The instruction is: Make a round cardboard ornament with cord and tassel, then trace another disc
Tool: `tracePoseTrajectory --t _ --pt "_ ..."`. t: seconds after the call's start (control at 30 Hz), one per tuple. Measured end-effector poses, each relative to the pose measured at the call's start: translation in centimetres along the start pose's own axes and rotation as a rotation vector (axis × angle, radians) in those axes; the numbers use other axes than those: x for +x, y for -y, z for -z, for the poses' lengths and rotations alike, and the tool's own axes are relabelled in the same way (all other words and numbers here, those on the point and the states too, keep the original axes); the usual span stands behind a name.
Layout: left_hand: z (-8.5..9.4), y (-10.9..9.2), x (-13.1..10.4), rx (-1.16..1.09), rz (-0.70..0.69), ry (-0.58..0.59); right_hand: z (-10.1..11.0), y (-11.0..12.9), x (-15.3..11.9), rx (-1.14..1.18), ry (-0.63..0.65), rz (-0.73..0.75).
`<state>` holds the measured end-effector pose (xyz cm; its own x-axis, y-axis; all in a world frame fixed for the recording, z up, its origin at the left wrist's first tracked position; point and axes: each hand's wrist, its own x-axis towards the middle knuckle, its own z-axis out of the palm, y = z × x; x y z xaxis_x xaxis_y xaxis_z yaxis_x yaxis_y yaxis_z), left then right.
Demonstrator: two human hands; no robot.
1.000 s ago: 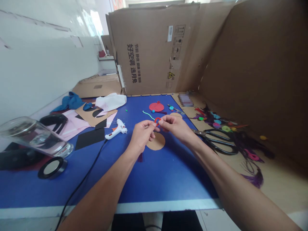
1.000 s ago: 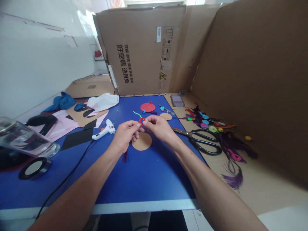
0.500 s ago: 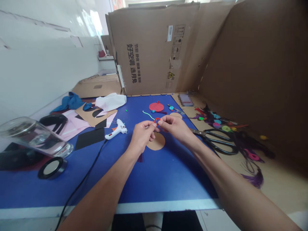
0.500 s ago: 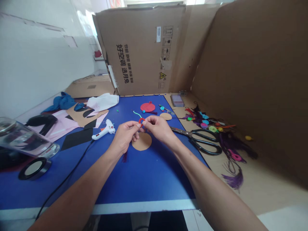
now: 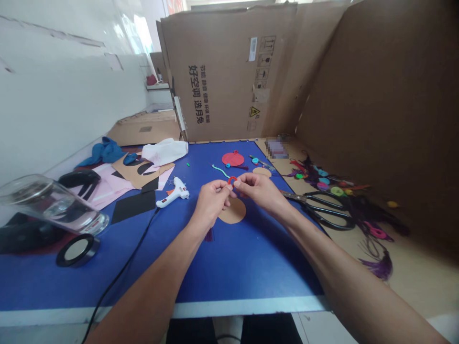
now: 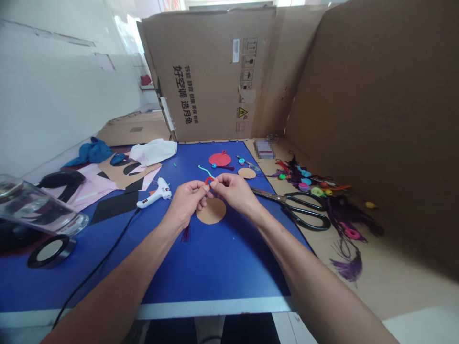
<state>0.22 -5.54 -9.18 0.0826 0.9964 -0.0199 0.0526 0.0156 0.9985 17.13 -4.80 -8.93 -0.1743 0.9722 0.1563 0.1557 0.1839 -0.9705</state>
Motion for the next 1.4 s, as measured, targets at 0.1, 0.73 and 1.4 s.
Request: tracePoseTrajectory --t 0.1,0.73,1.4 --pt "0.0 0.0 0.0 0.023 -0.006 0.009 0.6 0.1 0.2 0.024 0.007 0.009" --pt "0.3 0.4 0.0 0.145 -0.072 0.072 0.5 0.3 0.0 0.014 0.039 -0.007" --pt "0.4 -0.1 -0.2 0.118 -0.036 0.089 1.7 0.8 0.0 -0.02 0.046 0.018"
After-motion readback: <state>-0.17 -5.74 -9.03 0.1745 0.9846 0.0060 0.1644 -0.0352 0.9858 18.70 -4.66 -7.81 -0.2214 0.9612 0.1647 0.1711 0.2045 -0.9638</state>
